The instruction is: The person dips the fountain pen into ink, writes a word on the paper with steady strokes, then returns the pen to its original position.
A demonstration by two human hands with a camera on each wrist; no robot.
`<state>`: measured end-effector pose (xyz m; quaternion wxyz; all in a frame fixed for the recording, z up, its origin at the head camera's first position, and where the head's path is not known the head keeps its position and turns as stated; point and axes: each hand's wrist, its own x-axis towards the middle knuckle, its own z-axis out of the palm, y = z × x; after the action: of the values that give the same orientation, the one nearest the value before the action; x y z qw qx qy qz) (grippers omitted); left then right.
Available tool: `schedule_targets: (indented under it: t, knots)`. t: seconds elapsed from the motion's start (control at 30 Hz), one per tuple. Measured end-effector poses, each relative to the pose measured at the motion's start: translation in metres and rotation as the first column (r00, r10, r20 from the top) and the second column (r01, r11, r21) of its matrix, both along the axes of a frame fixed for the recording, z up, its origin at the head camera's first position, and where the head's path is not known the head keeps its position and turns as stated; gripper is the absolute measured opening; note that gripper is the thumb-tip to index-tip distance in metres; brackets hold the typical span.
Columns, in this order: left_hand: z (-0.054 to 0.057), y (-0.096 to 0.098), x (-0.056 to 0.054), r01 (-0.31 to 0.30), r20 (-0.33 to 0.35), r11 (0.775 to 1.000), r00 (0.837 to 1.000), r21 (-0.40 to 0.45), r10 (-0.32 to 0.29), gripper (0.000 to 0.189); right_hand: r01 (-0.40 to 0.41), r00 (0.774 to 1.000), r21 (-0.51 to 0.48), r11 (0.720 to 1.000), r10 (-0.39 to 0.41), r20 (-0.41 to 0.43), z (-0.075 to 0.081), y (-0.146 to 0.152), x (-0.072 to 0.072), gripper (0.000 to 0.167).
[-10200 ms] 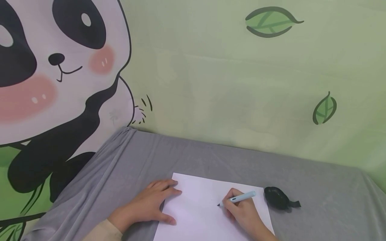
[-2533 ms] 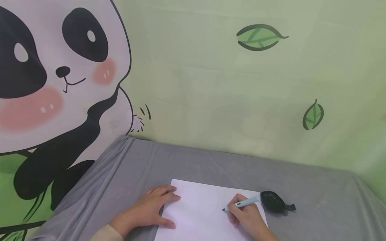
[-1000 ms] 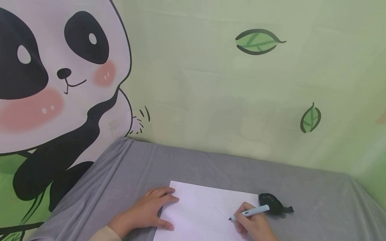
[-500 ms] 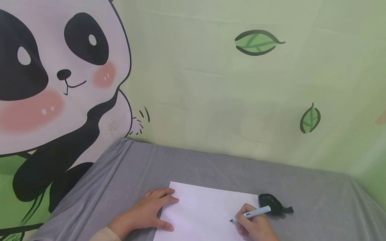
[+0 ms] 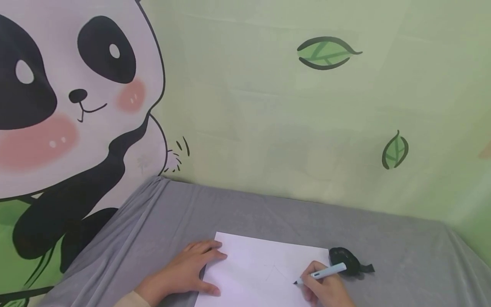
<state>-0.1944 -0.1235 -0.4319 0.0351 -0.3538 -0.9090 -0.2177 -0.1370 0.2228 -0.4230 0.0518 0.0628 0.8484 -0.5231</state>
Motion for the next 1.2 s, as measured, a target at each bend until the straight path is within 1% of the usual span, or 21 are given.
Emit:
schedule_targets:
  t: [0.17,0.3,0.47,0.67,0.77,0.83,0.9,1.0,1.07,1.2]
  knots:
    - [0.002,-0.001,0.001,-0.007,0.014,1.000,1.000,0.002,0.007,0.073,-0.022,1.000,-0.029,0.999,0.022,-0.011,0.002,0.001,-0.001,0.015]
    - [0.003,-0.001,0.003,-0.010,-0.005,1.000,1.000,0.002,0.010,0.073,-0.033,0.999,-0.056,0.998,0.033,-0.017,0.002,0.001,-0.002,0.016]
    - [0.002,-0.002,0.004,-0.001,-0.019,1.000,1.000,0.002,0.001,0.072,-0.030,0.999,-0.061,0.998,0.029,-0.018,0.001,0.001,-0.002,0.016]
    - [0.002,-0.002,0.003,0.004,0.008,1.000,1.000,-0.002,-0.004,0.073,-0.032,0.999,-0.080,0.996,0.029,-0.031,0.000,0.003,-0.001,0.017]
    - [0.002,-0.001,0.002,0.002,0.016,1.000,1.000,-0.004,-0.002,0.073,-0.035,0.998,-0.087,0.996,0.031,-0.052,-0.001,0.005,-0.002,0.017]
    - [0.001,0.000,0.001,0.001,0.013,1.000,1.000,-0.006,-0.001,0.073,-0.026,0.997,-0.082,0.996,0.021,-0.068,-0.001,0.006,-0.003,0.017]
    - [0.001,0.000,0.001,-0.001,0.011,1.000,1.000,-0.005,0.001,0.073,0.001,0.997,-0.069,0.998,-0.006,-0.077,0.000,0.007,-0.004,0.017]
    - [0.000,0.001,0.000,-0.004,0.011,1.000,1.000,-0.004,0.004,0.073,0.043,0.996,-0.041,0.998,-0.046,-0.074,0.003,0.009,-0.004,0.016]
    - [0.001,0.001,0.000,-0.005,0.014,1.000,1.000,-0.004,0.005,0.073,0.052,0.996,-0.040,0.998,-0.055,-0.074,0.006,0.011,-0.004,0.016]
    - [0.001,0.002,0.000,-0.004,0.023,1.000,1.000,-0.005,0.004,0.073,0.005,0.994,-0.045,0.999,-0.010,-0.112,0.009,0.017,-0.003,0.018]
